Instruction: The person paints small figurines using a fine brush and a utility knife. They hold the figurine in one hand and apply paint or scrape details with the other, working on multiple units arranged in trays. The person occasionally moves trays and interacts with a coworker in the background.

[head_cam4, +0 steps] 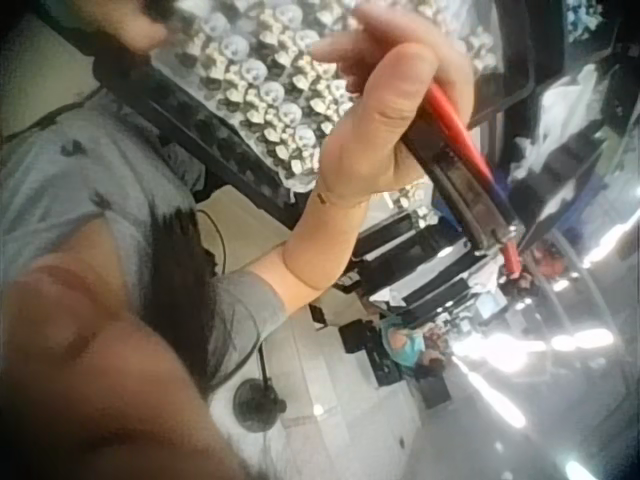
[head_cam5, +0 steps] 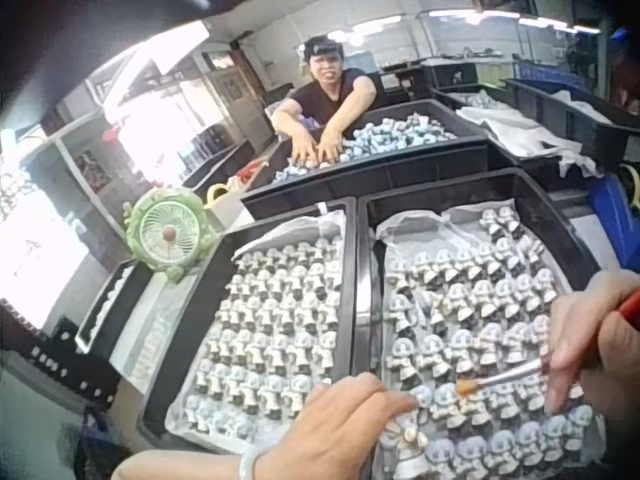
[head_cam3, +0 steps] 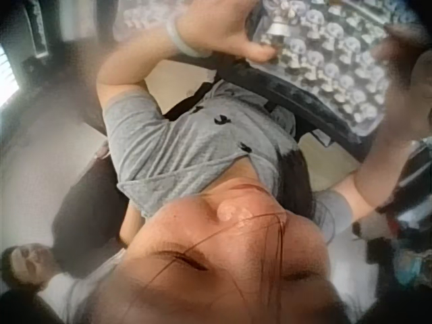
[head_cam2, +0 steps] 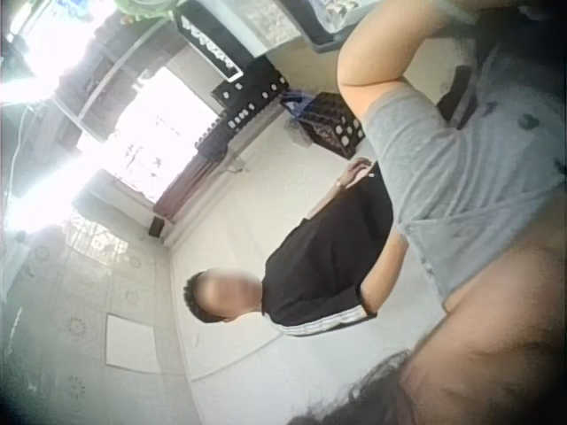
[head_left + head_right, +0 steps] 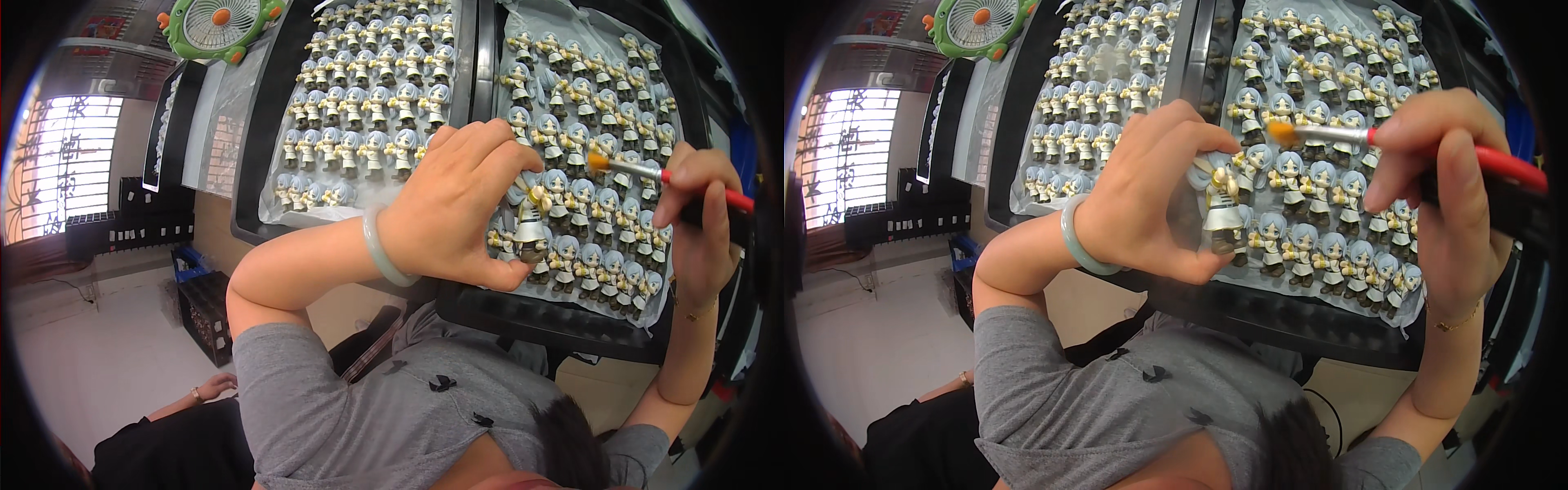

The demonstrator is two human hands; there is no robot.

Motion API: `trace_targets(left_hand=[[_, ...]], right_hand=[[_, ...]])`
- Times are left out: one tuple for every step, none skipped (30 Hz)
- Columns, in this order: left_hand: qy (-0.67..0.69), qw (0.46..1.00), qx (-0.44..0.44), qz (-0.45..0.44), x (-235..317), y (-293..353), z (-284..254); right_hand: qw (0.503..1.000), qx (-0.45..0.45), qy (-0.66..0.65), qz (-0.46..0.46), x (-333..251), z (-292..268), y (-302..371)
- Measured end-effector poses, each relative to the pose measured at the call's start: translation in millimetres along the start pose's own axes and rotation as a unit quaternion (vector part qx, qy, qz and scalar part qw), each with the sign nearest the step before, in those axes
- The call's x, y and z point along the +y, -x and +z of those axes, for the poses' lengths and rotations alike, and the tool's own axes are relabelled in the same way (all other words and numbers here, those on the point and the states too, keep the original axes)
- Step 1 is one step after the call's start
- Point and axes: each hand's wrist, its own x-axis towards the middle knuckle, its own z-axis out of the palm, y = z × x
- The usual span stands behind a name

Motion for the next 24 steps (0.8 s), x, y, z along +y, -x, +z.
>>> trace_targets(left_hand=[[-0.001, 1.0, 0.0, -0.003, -0.4, 0.3, 0.4], [-0.001, 1.0, 0.001, -0.006, -0.8, 0.6, 1.0], [0.001, 1.0, -0.007, -0.005, -1.2, -0.7, 2.0], [-0.004, 1.0, -0.017, -0.01, -0.6, -0.6, -0.3], [-0.009, 1.0, -0.025, -0.017, -0.9, -0.2, -2.7], [0.026, 0.999, -0.02, -0.04, -4.2, 0.1, -5.0], [0.06, 0.996, -0.014, -0.062, -12.0, -1.0, -9.6], [0.092, 0.992, -0.006, -0.083, -21.1, -1.5, -16.0], [0.157, 0.977, 0.006, -0.144, -29.7, -0.6, -32.3], [0.216, 0.954, 0.021, -0.205, -34.8, 0.2, -53.1], [0.239, 0.953, 0.093, -0.162, -46.8, 2.1, -60.0], [0.158, 0.965, 0.037, -0.206, -50.9, 8.3, -79.2], [0.107, 0.979, 0.027, -0.171, -61.0, 21.5, -85.2], [0.061, 0.989, 0.014, -0.13, -69.1, 34.5, -86.6], [0.019, 0.987, -0.029, -0.156, -67.5, 48.4, -87.8], [-0.019, 0.981, -0.073, -0.181, -60.4, 59.8, -85.8], [-0.007, 0.973, -0.117, -0.198, -59.2, 70.1, -82.3], [-0.021, 0.968, -0.141, -0.206, -57.8, 79.0, -78.8], [-0.034, 0.962, -0.164, -0.214, -55.8, 87.1, -75.3], [-0.047, 0.956, -0.187, -0.221, -54.9, 92.8, -72.2], [-0.065, 0.956, -0.197, -0.205, -54.9, 95.6, -68.8], [-0.085, 0.956, -0.204, -0.191, -54.2, 97.3, -65.5], [-0.104, 0.956, -0.212, -0.176, -54.2, 98.4, -62.2], [-0.135, 0.954, -0.216, -0.155, -55.6, 99.5, -59.0]], right_hand=[[1.0, -0.022, -0.003, -0.004, -1.1, 3.4, -0.4], [0.999, -0.043, -0.006, -0.008, -2.3, 6.8, -0.8], [0.997, -0.069, 0.011, -0.016, -4.2, 11.2, -2.6], [0.995, -0.091, 0.019, -0.02, -4.6, 17.9, -5.1], [0.994, -0.097, 0.039, -0.008, -4.6, 23.0, -6.4], [0.994, -0.095, 0.053, 0.009, -3.4, 25.8, -6.7], [0.995, -0.077, 0.057, 0.031, -3.6, 27.2, -7.6], [0.995, -0.034, 0.047, 0.08, -4.9, 23.5, -2.9], [0.996, -0.005, 0.044, 0.071, -1.1, 17.1, -1.0], [0.997, 0.025, 0.037, 0.058, 1.7, 7.9, 0.4], [0.997, 0.052, 0.032, 0.042, 4.9, -2.7, 3.2], [0.996, 0.08, 0.026, 0.025, 4.5, -9.5, 3.9], [0.998, 0.043, 0.037, -0.019, -0.2, -14.2, 0.9], [0.997, 0.072, 0.03, -0.027, -6.4, -7.7, -9.8], [0.995, 0.084, 0.039, -0.029, -8.7, -4.9, -11.7], [0.994, 0.097, 0.051, -0.026, -7.6, -2.7, -11.3], [0.995, 0.084, 0.049, -0.034, -6.2, -2.0, -11.4], [0.995, 0.072, 0.047, -0.042, -4.1, -1.9, -11.8], [0.996, 0.062, 0.048, -0.043, -3.9, -1.8, -12.2], [0.997, 0.053, 0.048, -0.043, -3.2, -2.0, -11.9], [0.997, 0.047, 0.05, -0.036, -2.6, -1.5, -11.2], [0.997, 0.052, 0.053, -0.022, -2.8, -0.6, -10.1], [0.997, 0.056, 0.056, -0.007, -2.9, 0.2, -8.9], [0.995, 0.072, 0.061, 0.016, -3.1, 1.5, -4.1]])
